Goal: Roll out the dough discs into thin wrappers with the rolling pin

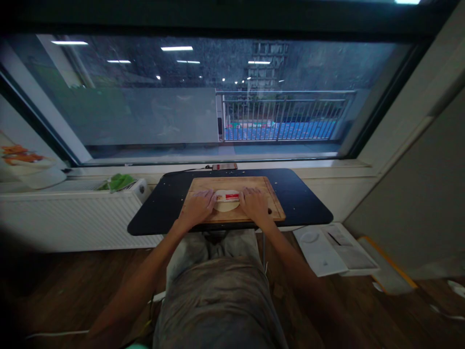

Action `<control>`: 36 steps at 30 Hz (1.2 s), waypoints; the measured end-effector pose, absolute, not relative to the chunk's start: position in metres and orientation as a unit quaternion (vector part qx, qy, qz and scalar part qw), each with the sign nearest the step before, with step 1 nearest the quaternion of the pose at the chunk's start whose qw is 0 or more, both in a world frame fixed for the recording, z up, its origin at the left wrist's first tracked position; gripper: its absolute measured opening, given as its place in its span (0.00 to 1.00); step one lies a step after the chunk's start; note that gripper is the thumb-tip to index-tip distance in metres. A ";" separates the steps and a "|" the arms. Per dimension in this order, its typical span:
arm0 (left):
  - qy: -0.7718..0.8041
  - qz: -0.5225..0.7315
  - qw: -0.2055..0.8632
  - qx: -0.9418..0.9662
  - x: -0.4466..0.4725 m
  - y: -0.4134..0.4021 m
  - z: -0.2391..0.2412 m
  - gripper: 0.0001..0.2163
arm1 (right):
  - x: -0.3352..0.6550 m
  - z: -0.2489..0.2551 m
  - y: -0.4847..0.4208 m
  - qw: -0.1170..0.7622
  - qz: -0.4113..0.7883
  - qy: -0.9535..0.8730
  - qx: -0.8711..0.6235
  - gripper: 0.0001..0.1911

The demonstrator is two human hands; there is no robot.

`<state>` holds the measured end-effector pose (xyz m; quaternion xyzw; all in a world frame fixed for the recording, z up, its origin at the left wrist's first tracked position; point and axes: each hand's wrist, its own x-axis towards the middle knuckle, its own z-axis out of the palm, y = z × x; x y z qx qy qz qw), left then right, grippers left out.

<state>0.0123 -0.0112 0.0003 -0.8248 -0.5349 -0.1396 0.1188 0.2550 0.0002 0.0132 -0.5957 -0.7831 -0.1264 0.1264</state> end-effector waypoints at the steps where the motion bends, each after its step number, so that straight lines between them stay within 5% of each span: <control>1: -0.534 -0.147 0.115 -0.824 0.012 -0.016 -0.001 0.20 | 0.256 0.011 -0.006 0.143 -0.131 -0.780 -0.595 0.25; 8: -0.532 -0.205 0.087 -0.817 0.010 -0.039 -0.004 0.21 | 0.264 -0.002 -0.030 0.196 -0.139 -0.784 -0.573 0.29; 26: -0.595 -0.138 0.085 -0.787 0.016 0.027 0.010 0.24 | 0.250 0.030 0.052 0.014 -0.106 -0.841 -0.531 0.26; 36: -0.563 -0.087 0.094 -0.817 0.004 -0.001 0.008 0.23 | 0.257 0.023 -0.017 0.091 -0.085 -0.800 -0.587 0.28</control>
